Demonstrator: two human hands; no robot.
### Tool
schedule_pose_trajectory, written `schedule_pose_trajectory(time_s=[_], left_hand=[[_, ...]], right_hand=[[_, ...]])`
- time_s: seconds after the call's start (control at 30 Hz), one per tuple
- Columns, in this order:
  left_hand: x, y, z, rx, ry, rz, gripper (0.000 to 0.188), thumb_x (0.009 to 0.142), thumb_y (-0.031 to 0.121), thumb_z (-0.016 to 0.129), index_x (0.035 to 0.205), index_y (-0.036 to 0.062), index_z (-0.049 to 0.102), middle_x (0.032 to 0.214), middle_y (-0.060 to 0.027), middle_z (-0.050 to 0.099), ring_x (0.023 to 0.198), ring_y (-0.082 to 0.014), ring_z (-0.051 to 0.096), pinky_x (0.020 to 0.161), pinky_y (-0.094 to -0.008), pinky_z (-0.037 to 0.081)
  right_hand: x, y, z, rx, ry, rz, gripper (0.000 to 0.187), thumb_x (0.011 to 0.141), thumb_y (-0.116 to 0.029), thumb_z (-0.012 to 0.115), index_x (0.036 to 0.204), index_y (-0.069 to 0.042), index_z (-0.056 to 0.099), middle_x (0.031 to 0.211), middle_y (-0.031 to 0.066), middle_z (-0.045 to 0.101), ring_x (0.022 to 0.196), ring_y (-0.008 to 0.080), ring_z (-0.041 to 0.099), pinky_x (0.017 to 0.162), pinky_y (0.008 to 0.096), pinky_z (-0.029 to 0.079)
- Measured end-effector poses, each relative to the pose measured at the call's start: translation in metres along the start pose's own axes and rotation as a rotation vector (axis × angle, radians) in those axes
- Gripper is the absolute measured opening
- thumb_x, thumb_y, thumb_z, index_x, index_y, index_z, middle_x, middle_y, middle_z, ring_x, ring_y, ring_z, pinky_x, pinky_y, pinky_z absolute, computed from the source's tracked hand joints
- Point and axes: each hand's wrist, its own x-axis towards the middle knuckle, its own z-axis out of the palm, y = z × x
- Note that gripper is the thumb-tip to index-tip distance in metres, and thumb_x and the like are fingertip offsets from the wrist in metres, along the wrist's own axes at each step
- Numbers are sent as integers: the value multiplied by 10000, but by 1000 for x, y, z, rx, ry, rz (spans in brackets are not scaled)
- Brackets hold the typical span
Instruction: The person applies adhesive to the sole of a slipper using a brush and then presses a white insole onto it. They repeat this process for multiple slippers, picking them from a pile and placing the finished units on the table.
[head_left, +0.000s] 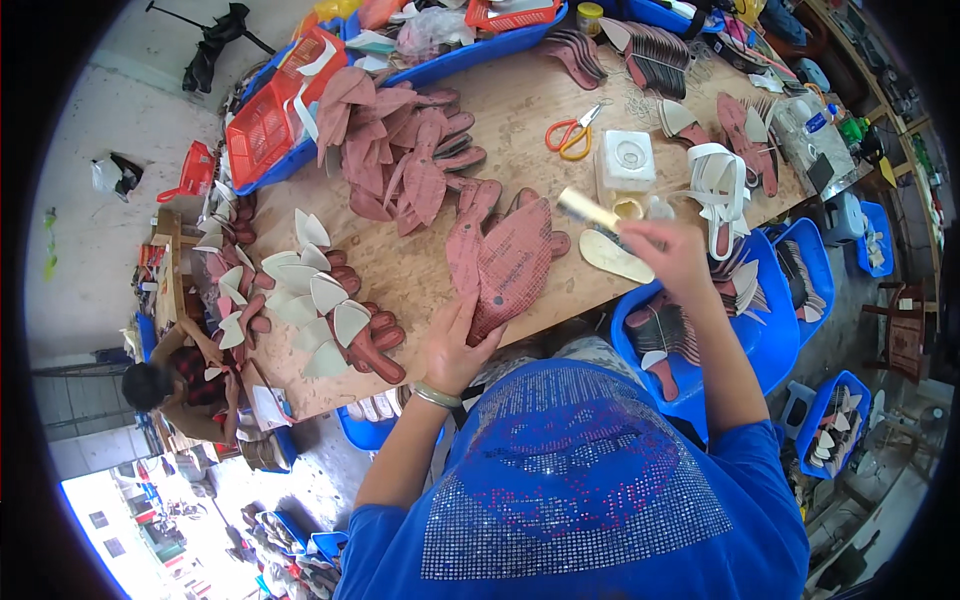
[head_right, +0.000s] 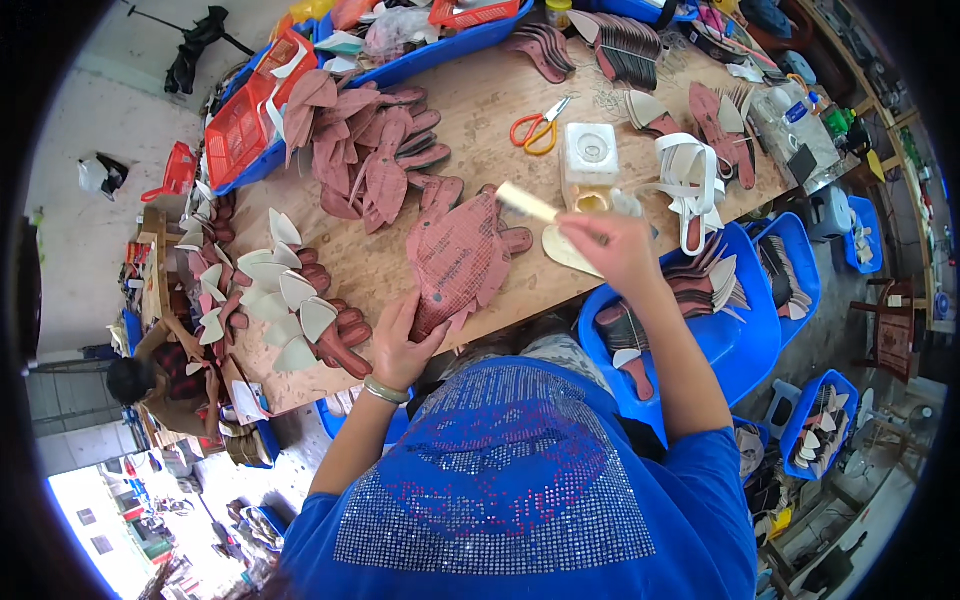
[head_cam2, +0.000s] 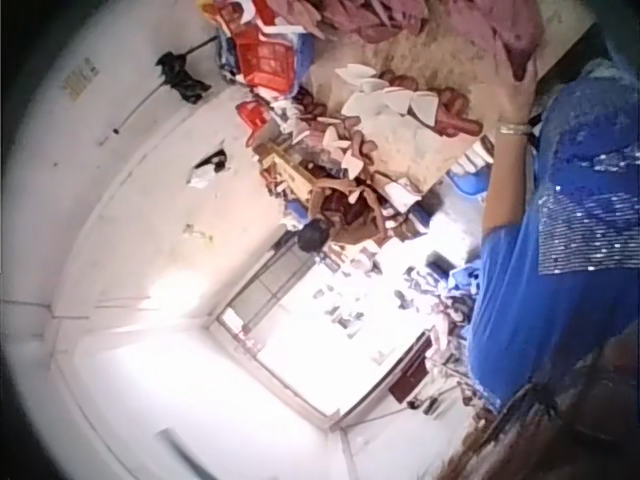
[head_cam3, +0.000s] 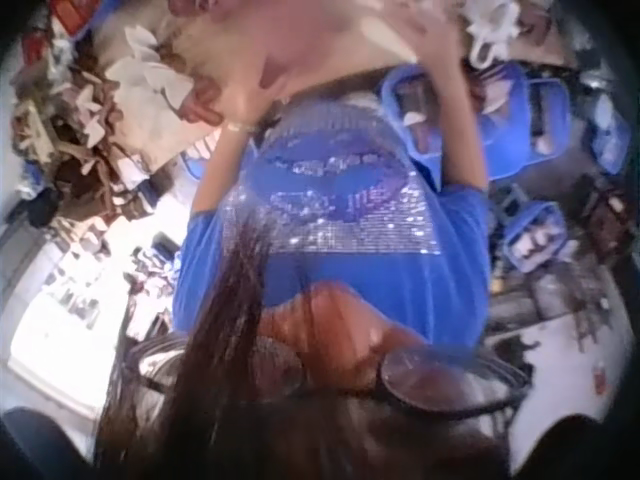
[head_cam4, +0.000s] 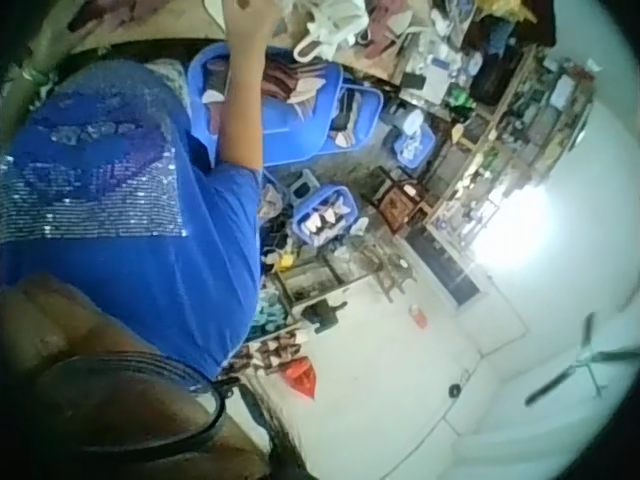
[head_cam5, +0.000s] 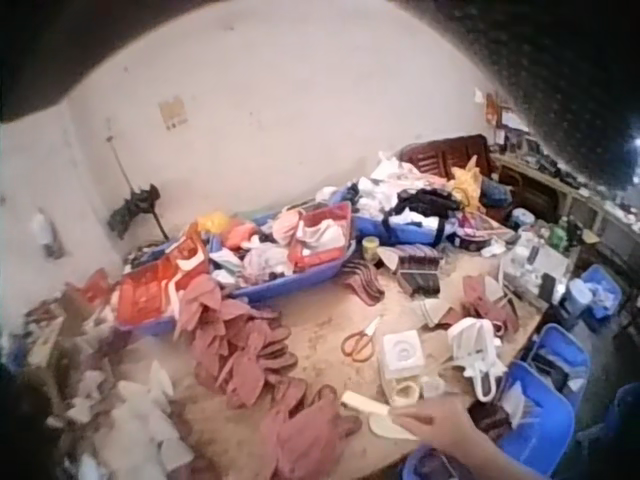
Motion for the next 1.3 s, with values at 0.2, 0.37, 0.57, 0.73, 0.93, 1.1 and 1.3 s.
schedule_pose_trajectory(time_s=[0.2,0.37,0.57,0.73,0.93,1.1,1.3], left_hand=[[0,6,-3,-71,-47,7,643,673,158,818,1244,-5,572,1044,-175,631,934,-332,613,826,-397,500],[-1,0,-4,-85,-49,11,631,670,163,821,1229,1,577,1041,-173,630,931,-330,612,821,-394,500],[10,1,-5,94,-50,115,562,703,208,798,1195,23,596,1036,-136,631,890,-304,609,774,-385,496],[10,4,-8,197,-53,151,544,715,226,781,1197,47,601,1013,-111,634,855,-274,606,739,-378,488],[7,-4,-6,216,-13,138,542,716,238,779,1192,48,601,1017,-105,630,842,-273,598,725,-377,484],[6,-6,-7,183,-33,138,542,709,234,781,1186,47,605,1028,-104,631,836,-275,593,718,-377,480],[8,-7,-9,147,-4,156,577,641,155,820,1148,-14,600,965,-142,622,785,-303,588,688,-391,479]], right_hand=[[-3,-4,9,-117,93,-177,143,804,-118,717,939,-79,741,772,101,689,635,207,643,575,295,485],[3,-7,-2,-78,124,-145,144,789,-88,723,931,-66,737,792,102,697,637,188,646,557,293,480],[-12,-44,3,-137,39,-255,147,777,-100,732,923,-109,742,678,77,630,555,188,603,493,305,455],[-15,-62,25,-344,3,-406,129,811,-197,694,934,-194,734,623,62,549,529,243,578,472,365,448],[-4,-44,20,-348,117,-250,95,801,-204,703,874,-152,733,633,78,574,560,246,606,482,362,463],[-9,-65,34,-320,13,-420,119,793,-154,706,907,-129,733,636,77,568,545,244,581,492,356,457],[15,-22,21,-401,148,-127,118,807,-157,696,901,-94,728,670,119,619,607,268,624,541,364,478]])
